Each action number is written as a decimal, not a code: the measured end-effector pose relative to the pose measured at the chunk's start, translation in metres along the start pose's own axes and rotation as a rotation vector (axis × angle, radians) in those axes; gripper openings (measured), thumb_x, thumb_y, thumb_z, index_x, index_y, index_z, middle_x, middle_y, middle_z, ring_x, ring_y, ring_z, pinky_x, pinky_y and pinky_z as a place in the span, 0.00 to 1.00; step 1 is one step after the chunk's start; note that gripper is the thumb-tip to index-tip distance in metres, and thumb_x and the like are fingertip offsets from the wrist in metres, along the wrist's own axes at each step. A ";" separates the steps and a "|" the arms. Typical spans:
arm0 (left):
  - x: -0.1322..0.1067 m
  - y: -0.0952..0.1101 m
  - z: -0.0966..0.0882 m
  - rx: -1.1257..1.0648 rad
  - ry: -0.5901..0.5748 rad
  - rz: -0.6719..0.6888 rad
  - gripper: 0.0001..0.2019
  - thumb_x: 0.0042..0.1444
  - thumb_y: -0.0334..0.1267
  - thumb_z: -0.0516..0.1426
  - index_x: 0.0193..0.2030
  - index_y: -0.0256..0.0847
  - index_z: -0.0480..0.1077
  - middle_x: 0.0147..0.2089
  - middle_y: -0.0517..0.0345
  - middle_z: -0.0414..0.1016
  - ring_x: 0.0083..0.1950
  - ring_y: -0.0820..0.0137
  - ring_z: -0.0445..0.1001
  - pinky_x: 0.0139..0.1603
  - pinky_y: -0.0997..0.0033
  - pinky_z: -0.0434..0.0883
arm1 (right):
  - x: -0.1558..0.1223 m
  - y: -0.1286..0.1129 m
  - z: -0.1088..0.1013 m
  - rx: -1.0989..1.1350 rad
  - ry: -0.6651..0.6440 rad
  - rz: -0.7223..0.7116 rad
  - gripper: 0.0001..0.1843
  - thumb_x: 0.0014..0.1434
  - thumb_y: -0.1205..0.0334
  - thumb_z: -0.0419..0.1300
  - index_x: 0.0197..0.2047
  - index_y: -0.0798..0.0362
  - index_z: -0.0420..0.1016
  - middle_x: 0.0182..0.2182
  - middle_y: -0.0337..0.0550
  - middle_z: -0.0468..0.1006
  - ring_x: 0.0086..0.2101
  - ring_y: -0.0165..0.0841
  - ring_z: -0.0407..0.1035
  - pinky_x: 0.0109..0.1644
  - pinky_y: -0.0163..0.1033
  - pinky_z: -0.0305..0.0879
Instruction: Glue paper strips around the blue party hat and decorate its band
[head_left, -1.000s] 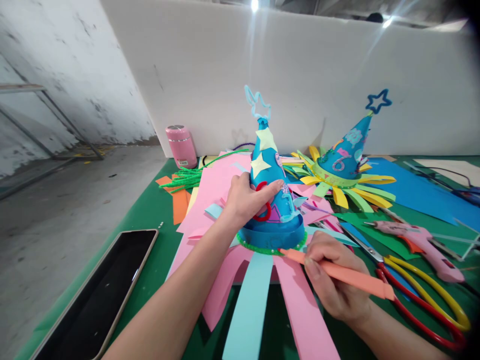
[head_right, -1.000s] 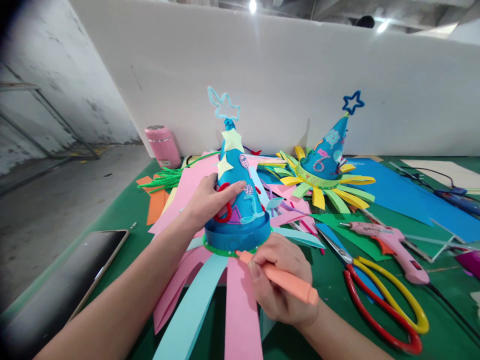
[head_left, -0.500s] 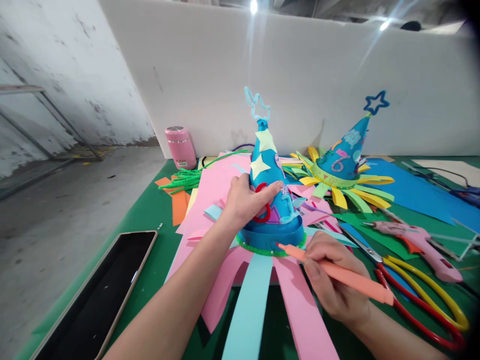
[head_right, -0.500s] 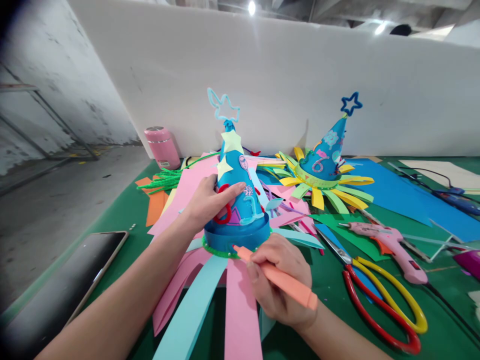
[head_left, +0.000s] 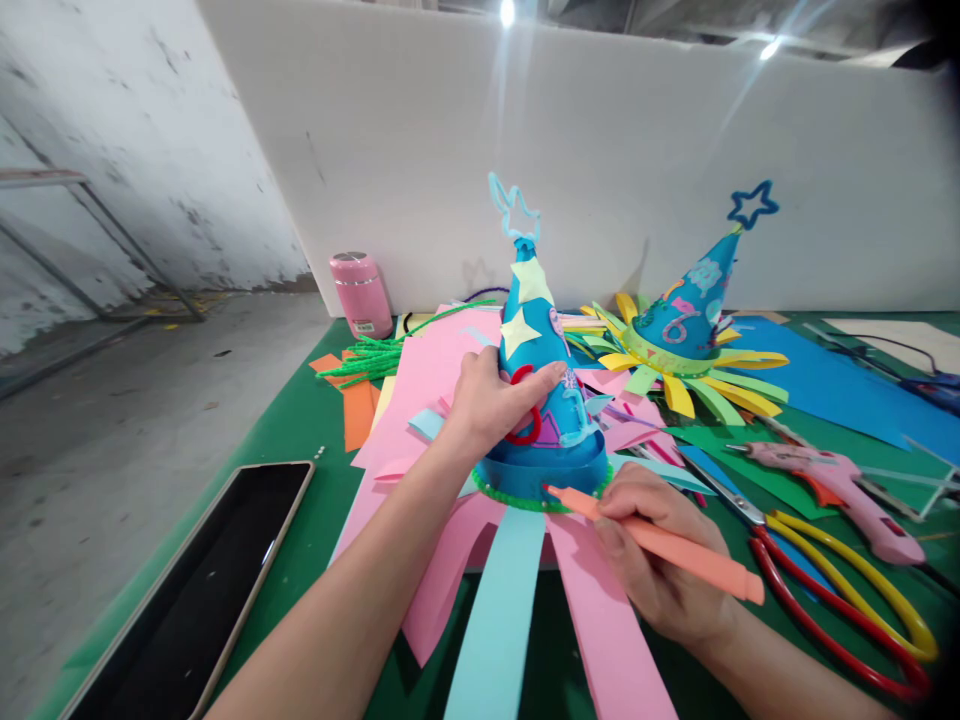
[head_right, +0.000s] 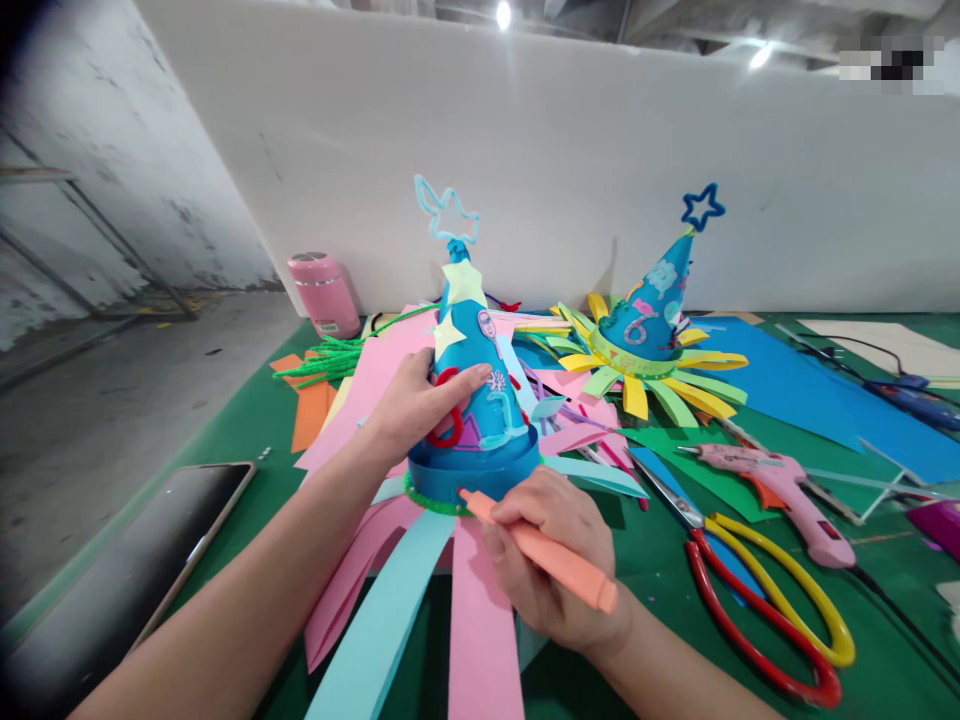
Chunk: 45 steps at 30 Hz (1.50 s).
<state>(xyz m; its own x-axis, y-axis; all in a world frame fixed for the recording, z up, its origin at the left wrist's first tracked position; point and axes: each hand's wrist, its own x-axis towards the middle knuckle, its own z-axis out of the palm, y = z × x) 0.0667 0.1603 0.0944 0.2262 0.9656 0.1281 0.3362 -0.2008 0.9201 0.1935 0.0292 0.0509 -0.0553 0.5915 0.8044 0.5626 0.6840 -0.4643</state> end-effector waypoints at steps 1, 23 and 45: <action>0.000 0.000 0.000 0.015 -0.006 0.003 0.23 0.39 0.58 0.61 0.27 0.41 0.61 0.27 0.58 0.65 0.29 0.68 0.66 0.26 0.70 0.61 | -0.001 0.000 0.000 0.006 0.005 0.004 0.08 0.52 0.74 0.56 0.35 0.52 0.66 0.25 0.39 0.70 0.24 0.28 0.64 0.26 0.36 0.66; 0.000 0.001 0.000 0.143 0.028 0.003 0.24 0.41 0.61 0.59 0.29 0.40 0.61 0.30 0.55 0.65 0.32 0.66 0.66 0.29 0.68 0.62 | -0.002 0.001 0.000 0.027 0.009 0.021 0.07 0.52 0.73 0.55 0.33 0.52 0.66 0.23 0.38 0.71 0.23 0.28 0.64 0.26 0.36 0.64; 0.001 -0.001 0.000 0.068 0.009 0.024 0.23 0.40 0.59 0.60 0.28 0.40 0.62 0.27 0.56 0.65 0.29 0.67 0.66 0.26 0.70 0.61 | -0.006 0.003 -0.003 0.091 0.010 0.044 0.09 0.52 0.75 0.55 0.34 0.53 0.65 0.24 0.38 0.69 0.25 0.28 0.62 0.27 0.38 0.63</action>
<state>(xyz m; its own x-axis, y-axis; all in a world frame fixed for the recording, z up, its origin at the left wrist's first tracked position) 0.0664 0.1614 0.0933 0.2272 0.9617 0.1531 0.3925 -0.2343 0.8894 0.1983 0.0261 0.0457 -0.0237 0.6174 0.7863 0.4867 0.6941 -0.5304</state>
